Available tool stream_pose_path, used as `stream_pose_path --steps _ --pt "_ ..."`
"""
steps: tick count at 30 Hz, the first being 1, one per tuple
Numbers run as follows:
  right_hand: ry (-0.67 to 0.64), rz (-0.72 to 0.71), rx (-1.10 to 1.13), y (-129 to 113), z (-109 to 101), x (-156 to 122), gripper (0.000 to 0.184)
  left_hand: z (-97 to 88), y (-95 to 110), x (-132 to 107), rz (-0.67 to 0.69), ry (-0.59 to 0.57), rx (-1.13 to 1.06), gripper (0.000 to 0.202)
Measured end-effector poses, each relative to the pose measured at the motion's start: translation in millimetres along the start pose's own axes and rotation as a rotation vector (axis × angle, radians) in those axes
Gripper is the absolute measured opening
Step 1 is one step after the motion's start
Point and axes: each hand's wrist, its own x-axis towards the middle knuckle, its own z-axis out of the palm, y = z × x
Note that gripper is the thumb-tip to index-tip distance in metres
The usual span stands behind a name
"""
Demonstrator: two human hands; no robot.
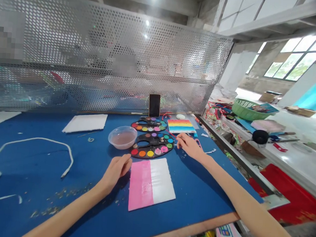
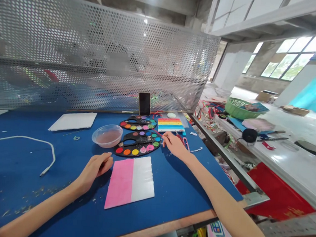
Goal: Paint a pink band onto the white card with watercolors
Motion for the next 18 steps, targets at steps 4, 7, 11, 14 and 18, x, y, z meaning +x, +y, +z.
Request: stream_pose_path --steps 4,7,11,14,18 --pt "-0.02 -0.063 -0.135 -12.5 4.9 -5.1 0.016 -0.8 0.7 0.6 -0.011 0.007 0.005 0.061" --pt "0.017 -0.142 -0.3 -19.9 6.4 -7.9 0.015 -0.7 1.8 -0.4 -0.012 0.002 0.003 0.06" --pt "-0.063 -0.043 -0.261 -23.7 6.8 -11.9 0.014 0.0 3.9 -2.2 -0.01 -0.016 0.003 0.059" --pt "-0.102 0.037 -0.189 -24.3 8.5 -13.6 0.015 0.7 4.7 -2.6 -0.003 -0.032 0.002 0.059" --pt "-0.133 0.042 -0.194 -25.2 12.4 -13.5 0.019 1.3 4.4 -1.9 0.005 -0.027 -0.004 0.06"
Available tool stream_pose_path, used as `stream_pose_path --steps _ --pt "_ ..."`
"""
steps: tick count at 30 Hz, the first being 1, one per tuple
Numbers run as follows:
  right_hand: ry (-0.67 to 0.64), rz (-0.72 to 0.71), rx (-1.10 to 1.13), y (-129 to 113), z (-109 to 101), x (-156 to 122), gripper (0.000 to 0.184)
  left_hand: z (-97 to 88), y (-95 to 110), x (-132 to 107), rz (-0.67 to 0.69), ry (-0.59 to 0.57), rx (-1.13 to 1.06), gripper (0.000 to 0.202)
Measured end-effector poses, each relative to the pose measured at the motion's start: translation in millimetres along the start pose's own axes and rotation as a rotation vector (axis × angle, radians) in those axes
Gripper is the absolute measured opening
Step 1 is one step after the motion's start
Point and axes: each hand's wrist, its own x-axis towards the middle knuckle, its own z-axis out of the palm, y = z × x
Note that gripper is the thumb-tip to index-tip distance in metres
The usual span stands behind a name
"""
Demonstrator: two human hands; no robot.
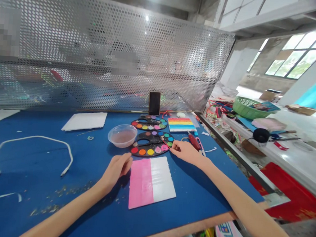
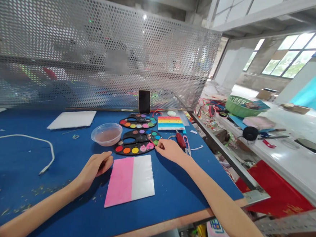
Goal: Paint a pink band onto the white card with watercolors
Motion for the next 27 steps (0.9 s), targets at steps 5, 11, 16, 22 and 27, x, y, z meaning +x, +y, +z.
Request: stream_pose_path --steps 5,11,16,22,27 --pt "-0.012 -0.003 -0.018 -0.1 2.6 -0.3 0.019 0.1 1.1 0.4 0.004 0.011 -0.005 0.062" --pt "0.01 -0.016 -0.085 2.0 3.2 -1.3 0.021 0.4 2.4 -0.2 0.014 0.002 -0.008 0.062" --pt "0.021 -0.003 -0.139 3.4 3.8 0.8 0.025 1.0 4.4 -0.9 0.015 -0.008 -0.013 0.061" --pt "0.023 0.008 -0.199 0.8 4.4 -2.4 0.028 1.5 2.9 -0.9 0.011 -0.015 -0.012 0.062" --pt "0.268 -0.138 -0.311 -9.1 -9.1 24.6 0.025 1.1 0.5 -1.0 0.017 -0.01 -0.004 0.062"
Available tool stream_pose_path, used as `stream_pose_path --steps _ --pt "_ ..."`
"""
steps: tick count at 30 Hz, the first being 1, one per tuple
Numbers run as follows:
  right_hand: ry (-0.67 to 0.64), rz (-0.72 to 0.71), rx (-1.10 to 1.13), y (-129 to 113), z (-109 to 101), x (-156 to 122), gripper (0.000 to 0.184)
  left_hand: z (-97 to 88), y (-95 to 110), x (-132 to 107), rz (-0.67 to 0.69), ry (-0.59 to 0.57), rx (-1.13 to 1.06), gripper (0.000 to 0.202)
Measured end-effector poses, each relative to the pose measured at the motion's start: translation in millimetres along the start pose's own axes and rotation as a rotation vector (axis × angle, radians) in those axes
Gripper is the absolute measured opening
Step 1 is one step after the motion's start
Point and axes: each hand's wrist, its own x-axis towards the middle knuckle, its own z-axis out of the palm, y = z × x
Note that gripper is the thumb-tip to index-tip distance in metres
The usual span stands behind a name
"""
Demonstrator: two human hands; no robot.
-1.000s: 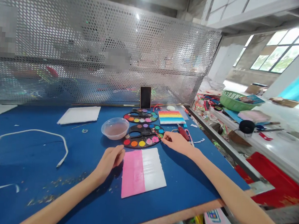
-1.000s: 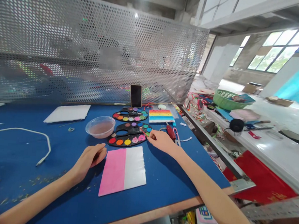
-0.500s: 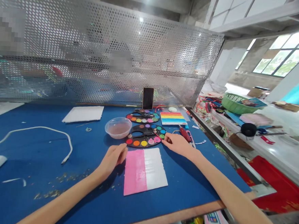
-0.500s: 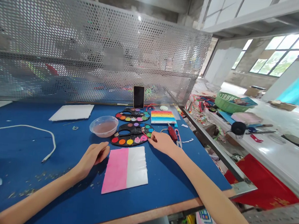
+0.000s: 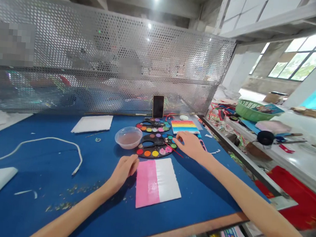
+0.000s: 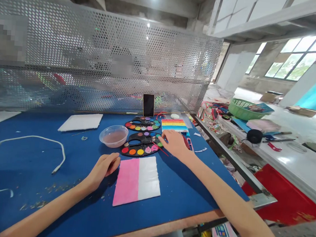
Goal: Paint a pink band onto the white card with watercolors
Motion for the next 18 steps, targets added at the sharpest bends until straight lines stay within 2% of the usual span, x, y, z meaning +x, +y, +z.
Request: stream_pose_path --steps 3,5,7,9,13,18 --pt "0.035 -0.026 0.018 1.2 1.9 52.6 0.022 0.0 -1.1 -0.2 0.007 -0.003 -0.005 0.062" --pt "-0.009 0.155 0.087 2.0 9.1 94.6 0.02 0.0 -3.0 0.4 0.009 0.002 -0.013 0.062" --pt "-0.019 0.276 0.104 1.7 21.2 133.6 0.024 0.0 -6.1 2.2 0.008 0.01 -0.023 0.062" --pt "0.002 0.408 0.125 -0.4 37.4 164.9 0.041 0.0 -9.7 4.9 0.004 0.028 -0.032 0.063" --pt "0.076 0.615 0.213 -11.7 74.7 202.9 0.074 1.7 -16.4 9.6 -0.004 0.041 -0.035 0.065" --pt "0.209 0.764 0.279 -29.9 110.2 225.5 0.09 4.0 -21.0 10.5 -0.009 0.003 -0.042 0.069"
